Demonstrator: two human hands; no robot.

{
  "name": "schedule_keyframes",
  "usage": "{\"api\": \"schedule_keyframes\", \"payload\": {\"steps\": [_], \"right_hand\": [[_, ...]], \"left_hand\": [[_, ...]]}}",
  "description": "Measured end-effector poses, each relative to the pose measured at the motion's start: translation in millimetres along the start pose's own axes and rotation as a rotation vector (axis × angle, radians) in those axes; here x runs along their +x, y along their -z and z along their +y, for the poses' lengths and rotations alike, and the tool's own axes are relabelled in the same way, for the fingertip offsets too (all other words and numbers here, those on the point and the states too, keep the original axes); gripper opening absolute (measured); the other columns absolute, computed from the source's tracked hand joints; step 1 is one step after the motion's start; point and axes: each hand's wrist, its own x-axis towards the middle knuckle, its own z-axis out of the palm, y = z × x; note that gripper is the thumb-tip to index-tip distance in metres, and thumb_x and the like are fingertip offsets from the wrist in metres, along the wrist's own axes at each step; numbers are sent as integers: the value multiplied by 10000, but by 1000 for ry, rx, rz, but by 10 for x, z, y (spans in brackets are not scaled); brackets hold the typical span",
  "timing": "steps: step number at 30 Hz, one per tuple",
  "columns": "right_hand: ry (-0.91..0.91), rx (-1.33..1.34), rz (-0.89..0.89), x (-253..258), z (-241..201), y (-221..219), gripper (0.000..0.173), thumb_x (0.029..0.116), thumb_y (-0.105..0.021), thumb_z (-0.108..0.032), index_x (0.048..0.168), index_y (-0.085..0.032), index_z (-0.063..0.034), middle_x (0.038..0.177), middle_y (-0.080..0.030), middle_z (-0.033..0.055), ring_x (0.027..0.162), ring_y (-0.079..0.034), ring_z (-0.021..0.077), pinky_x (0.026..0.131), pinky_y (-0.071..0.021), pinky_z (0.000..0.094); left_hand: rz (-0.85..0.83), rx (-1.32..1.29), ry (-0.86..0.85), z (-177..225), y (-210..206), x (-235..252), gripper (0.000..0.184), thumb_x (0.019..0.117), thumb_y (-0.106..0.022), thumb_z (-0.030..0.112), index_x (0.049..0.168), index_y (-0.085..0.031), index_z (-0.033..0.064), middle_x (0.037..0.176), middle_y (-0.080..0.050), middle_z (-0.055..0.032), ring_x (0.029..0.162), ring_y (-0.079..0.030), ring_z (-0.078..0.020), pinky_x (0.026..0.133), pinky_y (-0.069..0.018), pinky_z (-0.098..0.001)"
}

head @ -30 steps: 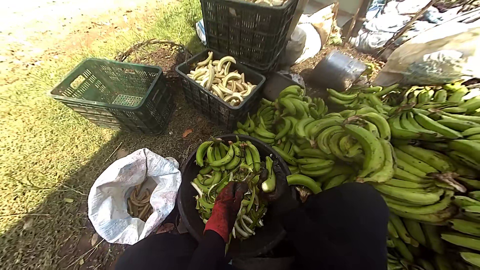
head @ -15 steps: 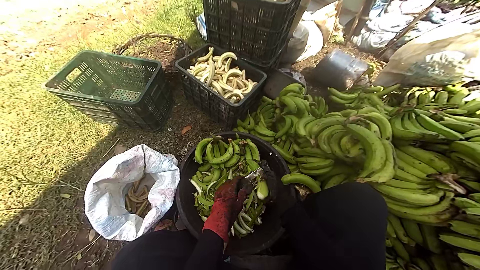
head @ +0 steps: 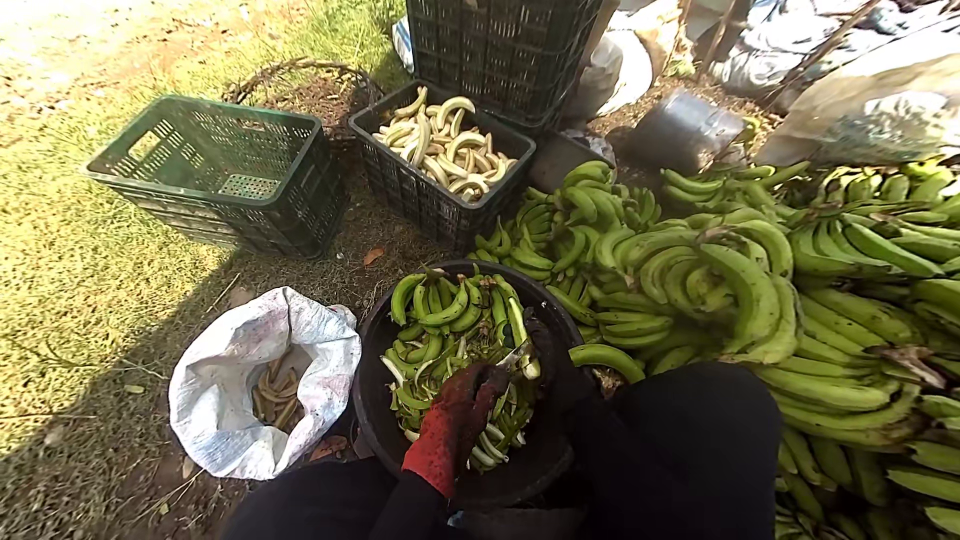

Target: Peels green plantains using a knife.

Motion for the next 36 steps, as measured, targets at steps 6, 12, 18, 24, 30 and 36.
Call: {"api": "schedule_keyframes", "payload": {"steps": [6, 12, 18, 24, 30, 36], "right_hand": [[-399, 43, -258, -414, 240, -127, 510, 1116, -216, -461, 1298, -522, -96, 937, -698, 96, 674, -676, 159, 521, -543, 273], [-10, 204, -91, -62, 248, -32, 497, 1129, -207, -379, 1346, -502, -42, 1035, -678, 124, 856, -685, 200, 715, -594, 354], [281, 165, 331, 46, -144, -383, 407, 1120, -332, -360, 1370, -510, -93, 1054, -639, 95, 861, -655, 186, 725, -587, 392], [348, -221, 380, -113, -133, -509, 409, 1124, -343, -213, 1440, -460, 17, 1243, -608, 159, 1035, -625, 129, 902, -539, 285], [-241, -580, -445, -404, -35, -267, 478, 1079, -399, -357, 1471, -455, -90, 1154, -666, 101, 971, -677, 167, 842, -583, 356], [40, -546, 46, -125, -9, -180, 429, 1122, -336, -261, 1432, -508, -20, 1309, -617, 132, 1144, -600, 122, 991, -496, 306]], "left_hand": [[391, 386, 144, 26, 281, 280, 539, 968, -587, 502, 1395, -627, 176, 1242, -673, -198, 1130, -659, -393, 969, -518, -577], [216, 127, 15, 113, 44, 28, 482, 1024, -546, 435, 1409, -602, 150, 1289, -672, -123, 1230, -627, -274, 1087, -479, -503], [190, 64, 23, 201, -99, -90, 494, 1025, -532, 443, 1401, -604, 131, 1277, -671, -124, 1218, -631, -263, 1077, -490, -479], [182, 48, 121, 128, -42, 50, 489, 1070, -453, 450, 1433, -579, 146, 1332, -652, -120, 1264, -608, -255, 1105, -463, -489], [371, 123, 101, -179, 198, 360, 449, 1079, -435, 404, 1385, -624, 134, 1284, -673, -133, 1238, -622, -278, 1090, -473, -493], [315, 140, -31, -23, 47, 230, 493, 1062, -435, 467, 1380, -631, 144, 1229, -693, -122, 1164, -656, -265, 1038, -513, -488]]}}
